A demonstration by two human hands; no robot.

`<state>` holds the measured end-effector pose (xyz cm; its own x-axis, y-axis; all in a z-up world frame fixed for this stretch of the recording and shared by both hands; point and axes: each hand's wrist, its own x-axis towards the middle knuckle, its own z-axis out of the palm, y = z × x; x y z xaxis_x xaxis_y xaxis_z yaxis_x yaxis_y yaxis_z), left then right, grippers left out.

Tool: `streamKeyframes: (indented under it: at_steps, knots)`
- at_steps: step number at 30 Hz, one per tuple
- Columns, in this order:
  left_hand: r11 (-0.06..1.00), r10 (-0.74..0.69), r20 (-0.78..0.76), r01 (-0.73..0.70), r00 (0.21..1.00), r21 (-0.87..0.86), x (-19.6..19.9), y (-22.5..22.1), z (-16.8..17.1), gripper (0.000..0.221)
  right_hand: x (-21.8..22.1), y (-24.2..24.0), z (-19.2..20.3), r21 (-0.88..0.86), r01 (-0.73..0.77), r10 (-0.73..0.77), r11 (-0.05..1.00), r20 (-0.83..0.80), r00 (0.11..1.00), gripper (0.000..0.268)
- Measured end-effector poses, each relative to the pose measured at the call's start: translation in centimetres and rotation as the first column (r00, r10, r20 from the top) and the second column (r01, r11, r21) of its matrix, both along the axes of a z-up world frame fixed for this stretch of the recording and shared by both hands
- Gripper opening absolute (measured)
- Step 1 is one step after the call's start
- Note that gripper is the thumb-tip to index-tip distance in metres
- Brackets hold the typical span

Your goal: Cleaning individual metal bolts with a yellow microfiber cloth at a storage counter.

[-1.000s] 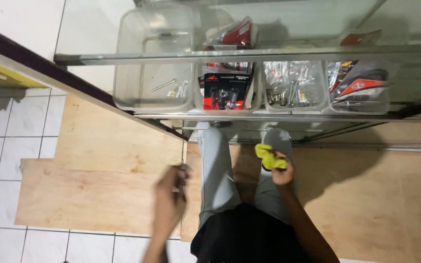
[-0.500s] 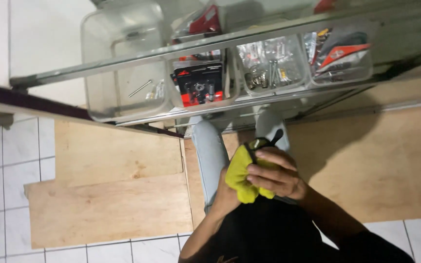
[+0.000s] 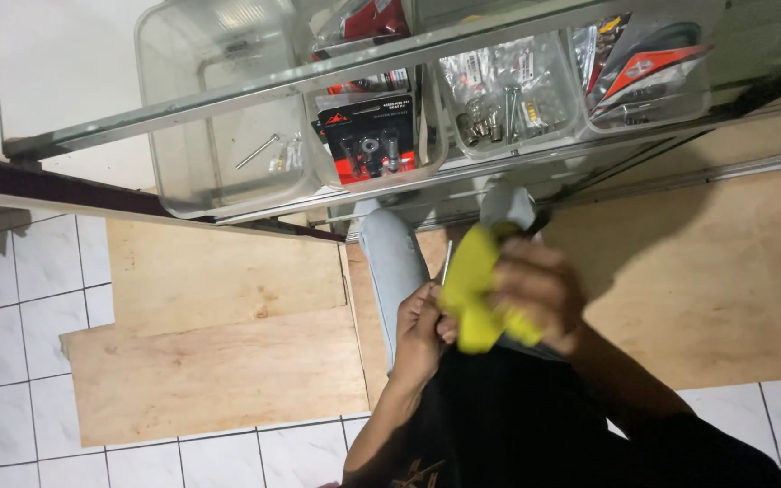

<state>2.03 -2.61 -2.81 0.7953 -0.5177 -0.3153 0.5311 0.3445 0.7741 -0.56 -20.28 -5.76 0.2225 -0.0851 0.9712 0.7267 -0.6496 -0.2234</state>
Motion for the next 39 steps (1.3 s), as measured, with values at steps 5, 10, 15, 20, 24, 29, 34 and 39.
streamKeyframes:
  at_steps: [5, 10, 15, 20, 24, 29, 34, 39]
  knots:
    - [0.990, -0.114, 0.317, 0.080, 0.942, 0.117, 0.0, 1.4, -0.4, 0.023, -1.6, 0.7, -1.5, -0.219, 0.064, -0.112, 0.974, -0.214, 0.970, 0.014]
    - [0.982, -0.165, 0.411, 0.112, 0.897, 0.150, -1.0, 1.7, 0.9, 0.029, 1.2, -3.0, -2.1, -0.064, 0.193, -0.204, 0.979, -0.325, 0.924, 0.012]
    - [0.941, -0.075, 0.423, -0.077, 0.903, 0.330, -0.4, 1.4, 1.8, 0.013, 0.0, -1.7, 0.1, 0.027, 0.261, -0.236, 0.965, -0.349, 0.907, 0.023]
    - [0.921, -0.103, 0.652, -0.175, 0.751, 0.347, -0.5, 1.0, 1.1, 0.023, -2.0, 1.9, -0.1, -0.154, -0.054, -0.001, 0.987, -0.336, 0.942, 0.029]
    - [0.898, -0.148, 0.685, -0.193, 0.713, 0.395, -1.4, 1.4, 3.1, 0.010, -2.2, 0.8, -2.9, -0.156, 0.113, -0.169, 0.981, -0.407, 0.898, 0.034]
    - [0.866, -0.123, 0.649, -0.238, 0.751, 0.439, -1.7, 1.3, 4.0, 0.012, 0.5, -0.9, 0.4, 0.016, 0.344, -0.304, 0.939, -0.430, 0.850, 0.021]
    - [0.805, -0.097, 0.641, -0.319, 0.761, 0.500, -1.2, 0.9, 4.0, 0.007, 0.3, 0.5, 1.3, 0.031, 0.154, -0.150, 0.988, -0.089, 0.985, 0.041]
    - [0.926, -0.102, 0.741, -0.209, 0.664, 0.315, -1.2, 0.9, 3.8, 0.010, -1.9, 2.4, -2.1, -0.132, -0.013, -0.026, 0.991, -0.294, 0.955, 0.022]
